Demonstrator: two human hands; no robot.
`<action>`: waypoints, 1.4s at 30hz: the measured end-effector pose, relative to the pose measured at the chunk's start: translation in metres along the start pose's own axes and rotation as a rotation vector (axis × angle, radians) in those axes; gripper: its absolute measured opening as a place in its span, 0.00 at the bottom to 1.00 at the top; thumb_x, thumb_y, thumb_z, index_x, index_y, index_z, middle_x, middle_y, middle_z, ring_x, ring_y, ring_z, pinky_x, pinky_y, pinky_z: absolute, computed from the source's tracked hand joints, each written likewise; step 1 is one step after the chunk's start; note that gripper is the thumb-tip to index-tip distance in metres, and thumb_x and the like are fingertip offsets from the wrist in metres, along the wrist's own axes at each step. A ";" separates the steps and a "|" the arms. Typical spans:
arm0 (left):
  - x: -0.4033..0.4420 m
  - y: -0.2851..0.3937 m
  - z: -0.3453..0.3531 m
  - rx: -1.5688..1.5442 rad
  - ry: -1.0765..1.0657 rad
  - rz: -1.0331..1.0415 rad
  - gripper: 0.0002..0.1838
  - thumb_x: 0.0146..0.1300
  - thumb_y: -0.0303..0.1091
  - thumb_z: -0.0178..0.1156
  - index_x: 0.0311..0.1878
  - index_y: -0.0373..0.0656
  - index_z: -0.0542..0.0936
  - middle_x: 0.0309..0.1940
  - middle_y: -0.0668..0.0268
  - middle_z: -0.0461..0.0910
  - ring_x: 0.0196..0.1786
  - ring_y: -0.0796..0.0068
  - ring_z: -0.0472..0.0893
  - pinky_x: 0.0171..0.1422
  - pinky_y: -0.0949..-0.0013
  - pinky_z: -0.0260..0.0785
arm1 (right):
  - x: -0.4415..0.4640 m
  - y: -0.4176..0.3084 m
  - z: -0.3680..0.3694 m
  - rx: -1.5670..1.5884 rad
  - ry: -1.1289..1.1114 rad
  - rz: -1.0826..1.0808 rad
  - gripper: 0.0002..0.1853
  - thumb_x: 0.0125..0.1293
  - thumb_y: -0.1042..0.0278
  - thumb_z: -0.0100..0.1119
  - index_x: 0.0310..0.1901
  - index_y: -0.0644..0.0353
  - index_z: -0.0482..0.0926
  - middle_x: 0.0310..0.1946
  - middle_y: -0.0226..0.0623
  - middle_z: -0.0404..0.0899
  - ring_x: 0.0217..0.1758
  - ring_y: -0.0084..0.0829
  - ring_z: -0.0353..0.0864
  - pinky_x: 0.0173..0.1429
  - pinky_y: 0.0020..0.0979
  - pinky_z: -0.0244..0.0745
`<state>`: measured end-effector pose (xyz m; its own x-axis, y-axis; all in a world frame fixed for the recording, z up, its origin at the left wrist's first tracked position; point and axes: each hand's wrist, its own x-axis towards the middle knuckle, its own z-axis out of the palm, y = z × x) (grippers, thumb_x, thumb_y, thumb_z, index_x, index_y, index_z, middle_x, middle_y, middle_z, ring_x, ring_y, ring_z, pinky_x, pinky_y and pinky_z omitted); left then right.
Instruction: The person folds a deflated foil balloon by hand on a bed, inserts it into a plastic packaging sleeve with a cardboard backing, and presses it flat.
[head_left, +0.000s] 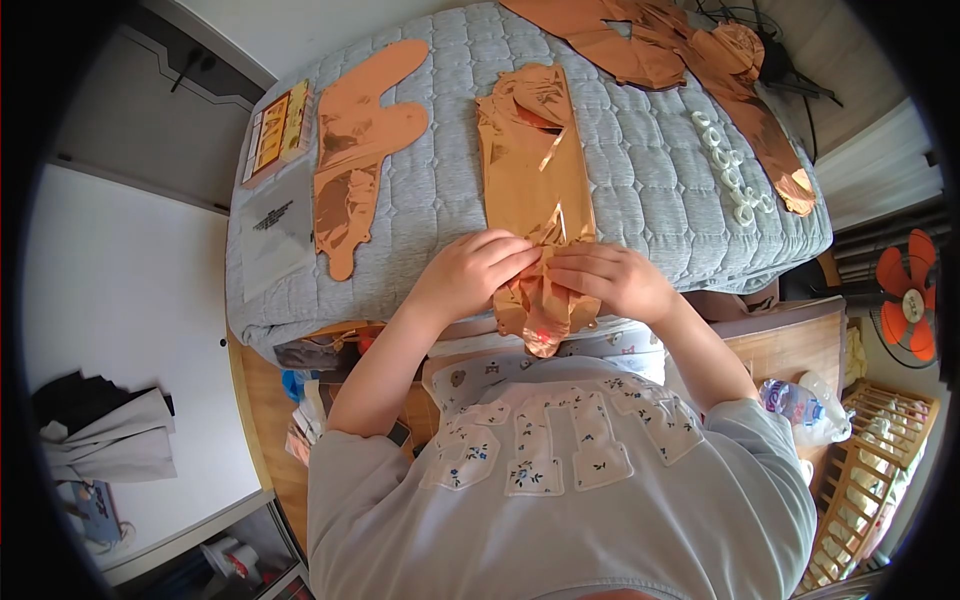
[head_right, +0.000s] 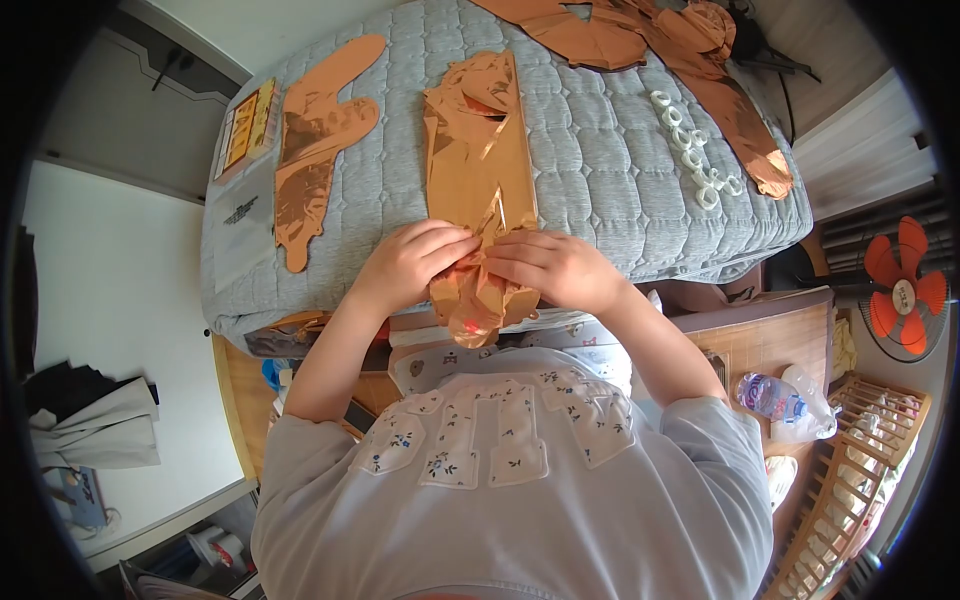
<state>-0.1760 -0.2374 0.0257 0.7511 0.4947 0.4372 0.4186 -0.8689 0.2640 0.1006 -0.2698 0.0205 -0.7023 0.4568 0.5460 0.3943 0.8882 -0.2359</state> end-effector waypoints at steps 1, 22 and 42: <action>0.001 0.002 -0.002 0.001 0.000 -0.002 0.22 0.55 0.26 0.69 0.56 0.45 0.86 0.52 0.67 0.85 0.56 0.65 0.83 0.59 0.62 0.79 | 0.000 0.000 0.003 0.078 0.025 0.069 0.23 0.55 0.73 0.69 0.56 0.57 0.84 0.54 0.37 0.87 0.57 0.39 0.87 0.58 0.38 0.82; 0.018 0.000 -0.019 -0.552 0.092 -0.861 0.33 0.67 0.32 0.72 0.73 0.35 0.72 0.40 0.66 0.85 0.43 0.79 0.83 0.47 0.73 0.76 | 0.053 0.054 -0.013 1.142 -0.109 1.304 0.20 0.72 0.64 0.67 0.60 0.65 0.81 0.52 0.35 0.87 0.50 0.24 0.87 0.52 0.27 0.84; 0.006 0.006 -0.014 -0.329 -0.027 -0.441 0.15 0.62 0.42 0.74 0.46 0.42 0.88 0.45 0.59 0.86 0.47 0.53 0.84 0.53 0.55 0.77 | 0.029 0.016 -0.001 0.895 0.039 0.903 0.13 0.77 0.69 0.63 0.54 0.70 0.83 0.40 0.29 0.87 0.42 0.16 0.80 0.47 0.24 0.77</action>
<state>-0.1765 -0.2397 0.0420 0.5550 0.8065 0.2035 0.5179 -0.5266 0.6742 0.0868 -0.2421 0.0333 -0.3701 0.9262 -0.0720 0.1749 -0.0066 -0.9846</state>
